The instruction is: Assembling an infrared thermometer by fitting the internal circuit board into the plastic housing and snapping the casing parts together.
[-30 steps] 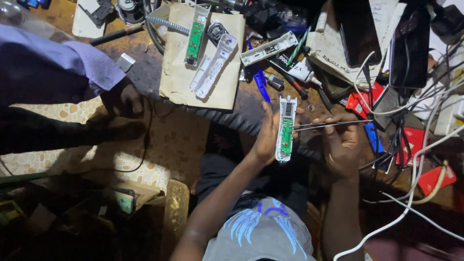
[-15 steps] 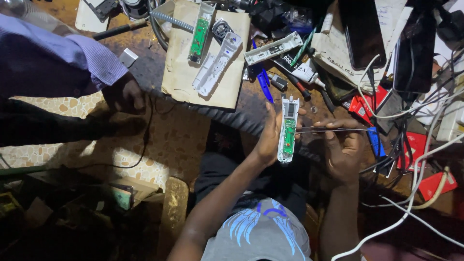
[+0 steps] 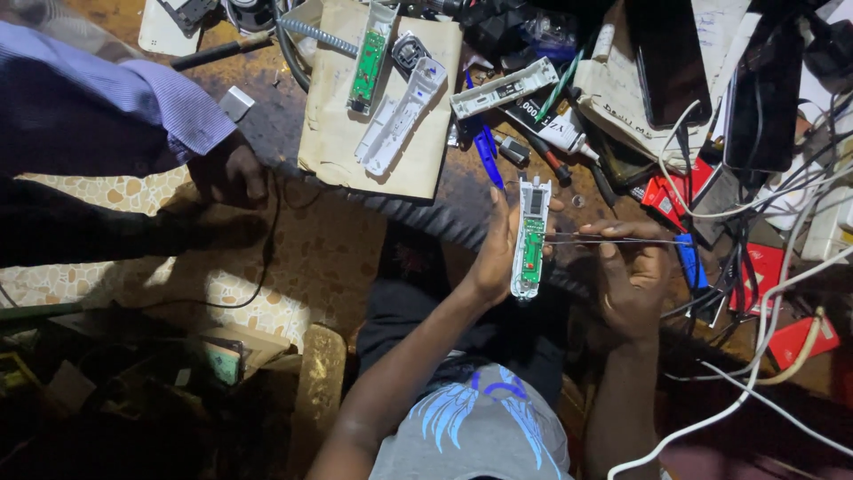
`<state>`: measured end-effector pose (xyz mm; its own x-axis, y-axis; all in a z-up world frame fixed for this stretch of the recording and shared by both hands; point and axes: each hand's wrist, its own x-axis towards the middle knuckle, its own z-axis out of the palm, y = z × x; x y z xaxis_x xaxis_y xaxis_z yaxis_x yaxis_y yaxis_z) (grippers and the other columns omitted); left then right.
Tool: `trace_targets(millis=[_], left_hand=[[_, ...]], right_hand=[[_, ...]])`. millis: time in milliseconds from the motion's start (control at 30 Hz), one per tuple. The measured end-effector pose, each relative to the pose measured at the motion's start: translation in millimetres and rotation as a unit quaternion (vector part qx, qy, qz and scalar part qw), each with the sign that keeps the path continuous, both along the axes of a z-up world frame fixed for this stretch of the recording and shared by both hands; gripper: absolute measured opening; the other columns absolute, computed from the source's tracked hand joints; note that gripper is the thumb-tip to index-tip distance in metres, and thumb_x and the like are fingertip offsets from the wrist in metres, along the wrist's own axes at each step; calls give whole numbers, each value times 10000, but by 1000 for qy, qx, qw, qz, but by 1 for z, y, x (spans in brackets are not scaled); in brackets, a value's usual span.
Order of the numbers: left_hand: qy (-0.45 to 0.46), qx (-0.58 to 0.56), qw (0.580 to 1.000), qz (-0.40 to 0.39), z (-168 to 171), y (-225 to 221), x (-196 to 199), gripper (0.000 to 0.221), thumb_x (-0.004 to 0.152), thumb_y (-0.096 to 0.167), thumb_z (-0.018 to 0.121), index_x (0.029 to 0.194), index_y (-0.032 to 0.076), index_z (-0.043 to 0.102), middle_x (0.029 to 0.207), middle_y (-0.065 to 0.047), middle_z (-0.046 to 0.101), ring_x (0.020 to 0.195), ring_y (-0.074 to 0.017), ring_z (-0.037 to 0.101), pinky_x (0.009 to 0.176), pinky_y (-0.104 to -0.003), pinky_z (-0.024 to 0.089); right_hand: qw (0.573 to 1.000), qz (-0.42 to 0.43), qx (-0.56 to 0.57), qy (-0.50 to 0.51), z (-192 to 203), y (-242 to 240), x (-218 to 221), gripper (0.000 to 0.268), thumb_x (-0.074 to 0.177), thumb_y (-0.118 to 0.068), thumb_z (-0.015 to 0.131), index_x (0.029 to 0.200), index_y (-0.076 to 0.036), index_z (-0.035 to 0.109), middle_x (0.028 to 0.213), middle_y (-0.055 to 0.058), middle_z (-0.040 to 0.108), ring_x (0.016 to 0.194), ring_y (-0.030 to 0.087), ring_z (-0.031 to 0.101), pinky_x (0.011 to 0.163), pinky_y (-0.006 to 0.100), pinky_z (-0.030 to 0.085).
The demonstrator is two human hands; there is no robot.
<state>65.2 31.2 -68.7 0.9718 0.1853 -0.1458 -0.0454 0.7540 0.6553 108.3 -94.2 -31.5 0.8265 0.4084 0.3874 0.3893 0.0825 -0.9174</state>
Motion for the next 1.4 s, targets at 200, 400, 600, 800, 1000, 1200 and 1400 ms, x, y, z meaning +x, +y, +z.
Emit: trace_targets(millis=[200,400,600,800,1000,1200,1400], left_hand=[[4,-5,1000,-1,-6,-2,0,795,857,706,99,1083,61,505,711,-39,518,606,-76,552,581,-177,473],[-4,-87,995,-38,-5,3,-2,751,793,698,231,1063,54,508,717,-11,499,574,-74,503,564,-172,414],[-15,-106,994,-22,-35,-7,2,737,854,671,221,1087,43,527,733,-21,533,587,-93,520,587,-187,433],[-21,-74,997,-13,-20,1,-4,766,845,679,193,1067,26,525,759,-43,494,680,-97,491,651,-221,430],[-45,-118,992,-10,-19,3,-7,760,834,683,227,1057,17,517,732,-34,483,631,-89,484,603,-200,429],[-45,-143,989,-9,-18,4,-3,803,813,705,220,1079,8,515,737,-31,499,624,-84,496,592,-195,423],[-43,-88,995,11,-39,-4,6,830,853,742,125,1112,54,511,740,-28,531,600,-80,589,579,-198,514]], right_hand=[[1000,-10,-8,11,10,5,-5,109,897,-77,496,870,-20,407,861,154,564,847,212,580,777,289,455],[965,-10,134,227,10,-29,11,142,867,-139,504,977,-92,429,862,73,490,801,127,507,708,188,450],[855,-85,-507,-75,38,-47,30,181,895,-175,570,975,-20,524,766,174,567,701,322,531,653,417,369],[838,-95,-514,-156,29,-26,34,233,850,-184,620,1025,-39,569,926,167,613,817,368,563,652,437,390],[884,-78,-420,-189,40,-21,15,270,807,20,668,1039,45,532,979,193,552,885,308,527,740,366,411],[894,-181,-372,-169,32,-29,-26,149,876,25,643,1005,20,567,922,149,558,724,222,524,651,308,429],[959,-74,-263,78,-22,-9,-79,210,790,-99,591,994,-106,545,763,76,616,652,158,574,601,291,467]])
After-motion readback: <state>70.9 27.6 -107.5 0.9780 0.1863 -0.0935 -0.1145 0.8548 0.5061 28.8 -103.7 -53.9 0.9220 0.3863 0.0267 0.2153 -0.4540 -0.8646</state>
